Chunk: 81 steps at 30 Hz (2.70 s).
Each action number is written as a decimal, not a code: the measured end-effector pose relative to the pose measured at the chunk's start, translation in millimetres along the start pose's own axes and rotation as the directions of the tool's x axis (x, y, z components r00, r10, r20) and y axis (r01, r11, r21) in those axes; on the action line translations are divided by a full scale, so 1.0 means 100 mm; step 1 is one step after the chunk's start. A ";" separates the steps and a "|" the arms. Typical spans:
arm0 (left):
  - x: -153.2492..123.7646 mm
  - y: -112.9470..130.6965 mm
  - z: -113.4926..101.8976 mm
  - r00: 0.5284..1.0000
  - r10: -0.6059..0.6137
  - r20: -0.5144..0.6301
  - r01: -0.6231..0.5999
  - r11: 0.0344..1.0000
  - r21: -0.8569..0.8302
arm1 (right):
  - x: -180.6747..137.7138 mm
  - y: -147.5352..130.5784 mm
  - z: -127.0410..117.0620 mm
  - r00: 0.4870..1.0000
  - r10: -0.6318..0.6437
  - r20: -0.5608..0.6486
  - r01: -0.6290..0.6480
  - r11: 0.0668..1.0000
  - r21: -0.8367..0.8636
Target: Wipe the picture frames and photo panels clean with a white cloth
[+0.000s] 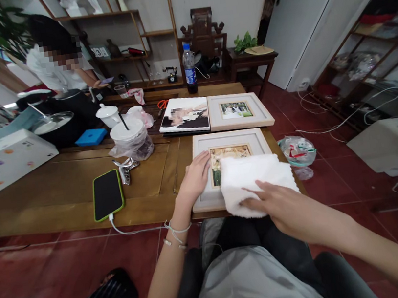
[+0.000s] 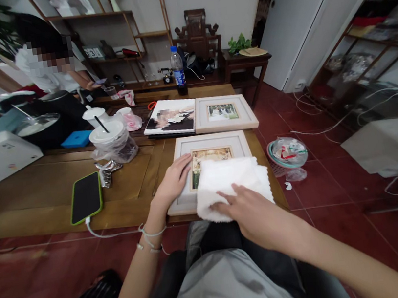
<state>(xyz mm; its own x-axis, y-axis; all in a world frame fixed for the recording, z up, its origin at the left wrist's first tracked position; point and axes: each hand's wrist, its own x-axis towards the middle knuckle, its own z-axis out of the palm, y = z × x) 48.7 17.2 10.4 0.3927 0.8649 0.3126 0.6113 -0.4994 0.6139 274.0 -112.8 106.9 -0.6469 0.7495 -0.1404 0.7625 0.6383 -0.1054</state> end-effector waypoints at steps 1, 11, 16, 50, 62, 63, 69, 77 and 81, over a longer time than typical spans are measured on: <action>0.00 0.00 0.00 1.000 0.001 0.001 -0.001 1.000 0.002 | -0.06 -0.05 0.00 1.000 0.005 0.008 -0.005 1.000 0.019; 0.00 0.00 -0.01 1.000 0.008 0.004 -0.008 1.000 -0.006 | 0.43 0.30 0.15 0.976 0.166 -0.140 -0.167 0.986 0.005; 0.00 -0.03 0.01 1.000 0.026 0.014 -0.026 1.000 -0.009 | 0.86 0.75 0.15 0.916 0.215 -0.339 -0.252 0.965 -0.068; 0.00 0.01 -0.02 0.999 0.016 0.034 -0.016 1.000 -0.015 | 0.61 0.66 0.16 0.969 0.121 -0.217 -0.125 0.992 -0.006; 0.00 -0.01 0.00 0.999 0.054 0.006 -0.054 0.998 -0.017 | 0.91 0.62 0.08 0.983 0.139 -0.119 -0.151 0.984 -0.099; 0.00 -0.01 0.00 0.998 0.058 0.003 -0.058 0.998 -0.015 | 0.83 0.53 0.08 0.989 0.119 -0.083 -0.125 0.990 -0.070; -0.01 0.00 0.00 0.999 0.047 0.010 -0.047 0.999 0.001 | 0.18 0.00 -0.12 0.997 -0.036 0.073 0.023 0.984 0.174; -0.02 0.01 -0.02 0.998 0.056 0.013 -0.056 0.998 -0.001 | -0.01 -0.08 -0.16 0.993 -0.019 0.115 -0.018 0.951 0.308; -0.01 0.02 -0.03 0.998 0.057 0.024 -0.057 0.998 -0.005 | 0.22 0.25 0.01 0.998 0.043 0.044 -0.052 0.975 0.215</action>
<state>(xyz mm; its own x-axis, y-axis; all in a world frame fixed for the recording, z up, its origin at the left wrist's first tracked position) 47.3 15.6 13.0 0.4430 0.8337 0.3297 0.5849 -0.5475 0.5985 278.4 -80.4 100.2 -0.6121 0.7680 -0.1884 0.7795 0.5460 -0.3069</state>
